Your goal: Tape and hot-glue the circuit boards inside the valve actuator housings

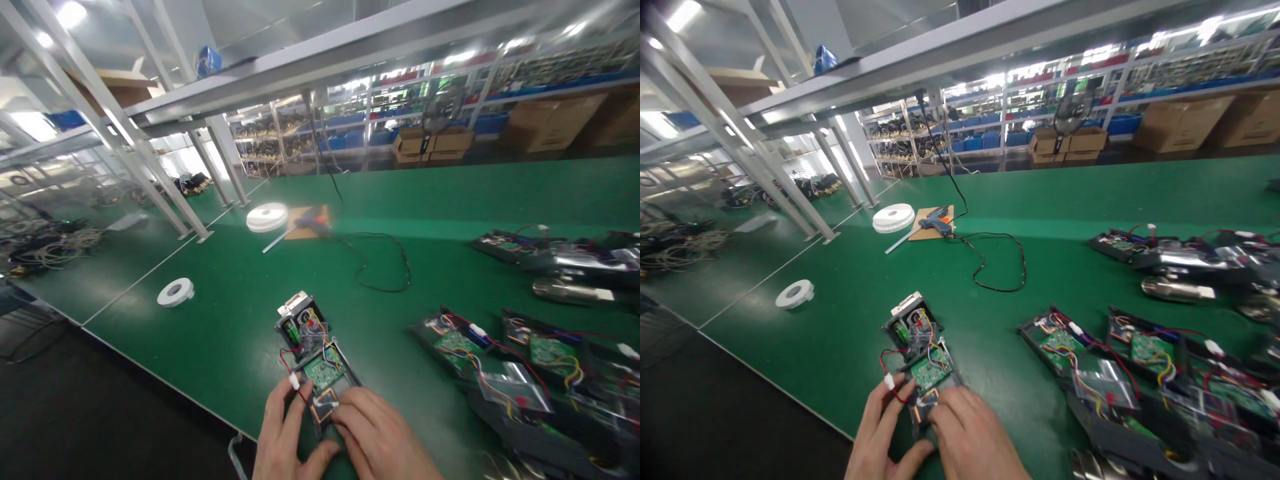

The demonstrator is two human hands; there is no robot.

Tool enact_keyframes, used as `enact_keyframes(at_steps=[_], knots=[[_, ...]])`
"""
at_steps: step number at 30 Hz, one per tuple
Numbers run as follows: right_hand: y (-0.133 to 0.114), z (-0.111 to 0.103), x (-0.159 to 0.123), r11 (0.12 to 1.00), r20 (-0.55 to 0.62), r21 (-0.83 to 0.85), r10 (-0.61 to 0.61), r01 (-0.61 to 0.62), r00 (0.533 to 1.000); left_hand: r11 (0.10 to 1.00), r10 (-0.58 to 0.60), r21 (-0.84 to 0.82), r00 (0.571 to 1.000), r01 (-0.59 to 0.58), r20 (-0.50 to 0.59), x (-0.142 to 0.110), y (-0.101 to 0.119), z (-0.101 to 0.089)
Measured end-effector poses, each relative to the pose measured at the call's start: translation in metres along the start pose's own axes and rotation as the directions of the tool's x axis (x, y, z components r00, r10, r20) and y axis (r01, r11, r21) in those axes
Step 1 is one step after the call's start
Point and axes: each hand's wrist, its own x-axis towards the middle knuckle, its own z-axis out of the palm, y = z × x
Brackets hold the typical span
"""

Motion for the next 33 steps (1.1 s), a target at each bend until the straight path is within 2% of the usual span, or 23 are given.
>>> enact_keyframes(at_steps=[2, 6, 11, 14, 16, 18, 23, 27, 33], knots=[[-0.001, -0.005, 0.003, 0.999, 0.012, 0.033, 0.013, -0.013, 1.0, 1.0, -0.012, -0.01, 0.999, 0.012, -0.029, -0.004, 0.004, 0.004], [-0.002, -0.011, 0.007, 0.996, 0.035, 0.087, 0.011, -0.014, 0.999, 0.992, -0.116, -0.073, 0.985, 0.107, -0.126, -0.003, 0.017, 0.011], [-0.001, -0.014, 0.007, 0.991, 0.043, 0.134, -0.028, 0.022, 0.999, 0.996, 0.011, -0.081, 0.977, -0.029, -0.212, 0.003, 0.022, 0.012], [-0.001, -0.02, 0.012, 0.982, 0.027, 0.189, -0.013, 0.008, 1.0, 0.993, -0.026, -0.115, 0.97, -0.002, -0.242, 0.002, 0.025, 0.014], [-0.002, -0.024, 0.019, 0.993, 0.018, 0.117, 0.01, -0.012, 1.0, 0.992, -0.056, -0.127, 0.964, 0.023, -0.259, 0.001, 0.027, 0.015], [-0.003, -0.026, 0.03, 0.998, 0.033, -0.04, 0.045, -0.044, 0.998, 0.989, -0.077, -0.14, 0.962, 0.041, -0.263, -0.001, 0.029, 0.018], [-0.004, -0.02, 0.057, 0.952, 0.162, -0.3, 0.112, -0.06, 0.98, 0.99, -0.095, -0.123, 0.961, 0.064, -0.26, -0.005, 0.029, 0.023], [-0.006, -0.016, 0.07, 0.916, 0.223, -0.4, 0.111, -0.013, 0.968, 0.993, -0.089, -0.099, 0.957, 0.064, -0.278, -0.006, 0.027, 0.025], [-0.012, -0.027, 0.076, 0.896, 0.297, -0.444, 0.12, 0.026, 0.947, 0.994, -0.094, -0.081, 0.954, 0.074, -0.286, -0.009, 0.028, 0.031]])
